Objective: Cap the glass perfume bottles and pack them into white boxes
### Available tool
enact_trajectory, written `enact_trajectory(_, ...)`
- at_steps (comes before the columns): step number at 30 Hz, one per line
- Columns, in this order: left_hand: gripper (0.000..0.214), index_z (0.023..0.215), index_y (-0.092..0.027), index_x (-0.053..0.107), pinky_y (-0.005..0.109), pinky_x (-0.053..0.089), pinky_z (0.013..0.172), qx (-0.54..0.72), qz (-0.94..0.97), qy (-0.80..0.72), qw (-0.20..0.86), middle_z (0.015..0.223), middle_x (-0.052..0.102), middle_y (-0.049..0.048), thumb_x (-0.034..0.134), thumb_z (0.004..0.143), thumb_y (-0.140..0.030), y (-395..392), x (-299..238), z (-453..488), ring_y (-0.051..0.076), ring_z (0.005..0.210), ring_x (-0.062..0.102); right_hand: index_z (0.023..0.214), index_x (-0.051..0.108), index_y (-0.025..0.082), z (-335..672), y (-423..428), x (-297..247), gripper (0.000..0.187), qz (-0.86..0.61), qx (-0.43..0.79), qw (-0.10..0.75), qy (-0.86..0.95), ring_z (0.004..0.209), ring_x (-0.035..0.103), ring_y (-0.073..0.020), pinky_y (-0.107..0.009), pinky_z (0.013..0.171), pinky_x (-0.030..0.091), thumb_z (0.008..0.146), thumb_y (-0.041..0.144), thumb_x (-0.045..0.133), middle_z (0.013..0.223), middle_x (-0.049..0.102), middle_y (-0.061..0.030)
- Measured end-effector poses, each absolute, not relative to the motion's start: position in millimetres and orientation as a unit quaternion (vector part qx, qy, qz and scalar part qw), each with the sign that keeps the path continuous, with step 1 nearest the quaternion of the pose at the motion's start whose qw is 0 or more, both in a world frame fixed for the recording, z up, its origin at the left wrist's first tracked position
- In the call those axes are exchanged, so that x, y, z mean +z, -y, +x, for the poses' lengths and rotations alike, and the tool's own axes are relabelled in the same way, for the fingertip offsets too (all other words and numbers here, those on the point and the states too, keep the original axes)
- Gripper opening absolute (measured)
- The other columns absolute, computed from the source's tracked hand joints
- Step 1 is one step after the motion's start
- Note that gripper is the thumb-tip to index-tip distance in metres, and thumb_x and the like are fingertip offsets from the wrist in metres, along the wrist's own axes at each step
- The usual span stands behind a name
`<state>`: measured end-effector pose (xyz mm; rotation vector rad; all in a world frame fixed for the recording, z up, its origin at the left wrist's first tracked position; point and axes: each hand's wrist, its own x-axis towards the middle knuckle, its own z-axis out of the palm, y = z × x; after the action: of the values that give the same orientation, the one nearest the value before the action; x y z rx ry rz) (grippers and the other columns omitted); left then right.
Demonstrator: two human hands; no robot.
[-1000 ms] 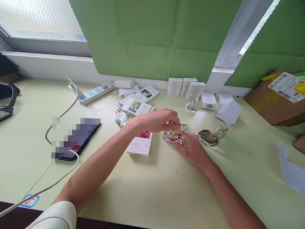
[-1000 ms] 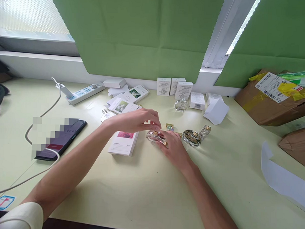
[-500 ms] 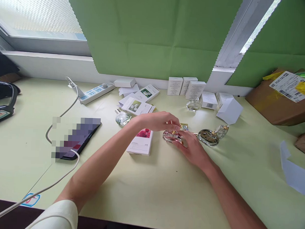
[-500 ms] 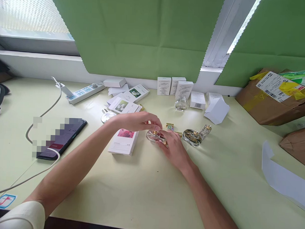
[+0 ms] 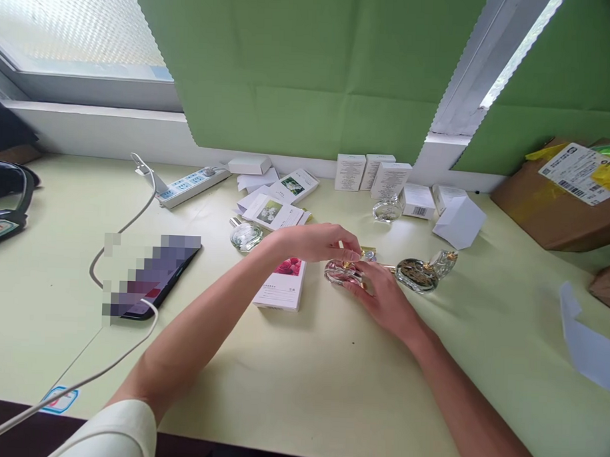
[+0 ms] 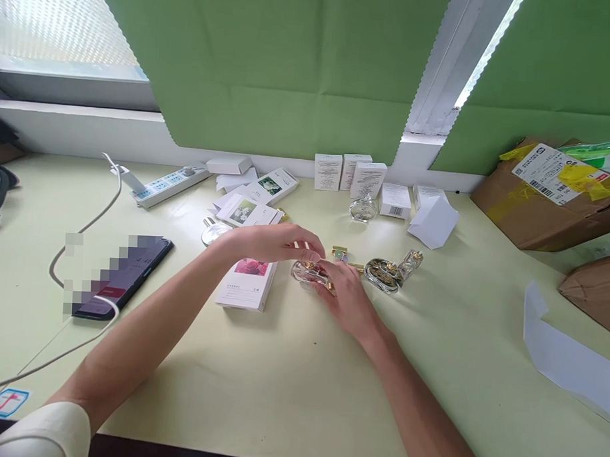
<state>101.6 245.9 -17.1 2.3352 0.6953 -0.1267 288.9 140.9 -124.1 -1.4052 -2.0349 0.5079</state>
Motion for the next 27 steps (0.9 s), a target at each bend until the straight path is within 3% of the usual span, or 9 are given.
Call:
enact_trajectory(23,0.036,0.12,-0.025,0.064,0.02,0.041,0.066,-0.052,0.903,-0.258,0.34,0.111,0.069,0.0014,0.045,0.096,-0.045,-248.7,-19.8,101.6,0.012,0.087,0.062,0.128,0.054,0.025,287.7,-139.0,-125.0,0.034,-0.532,0.183,0.304,0.768,0.105,0.06,-0.0238,-0.041,0.094,0.044,0.097,0.038,0.048,0.111,0.066,-0.0064)
enact_trajectory(27,0.038,0.121,-0.026,0.063,0.021,0.04,0.066,-0.06,0.905,-0.261,0.33,0.113,0.069,0.0021,0.041,0.098,-0.046,-245.1,-15.8,100.6,0.013,0.087,0.061,0.134,0.048,0.026,291.2,-136.8,-118.8,0.045,-0.528,0.179,0.296,0.776,0.112,0.056,-0.0249,-0.041,0.096,0.044,0.092,0.038,0.057,0.118,0.062,-0.0066)
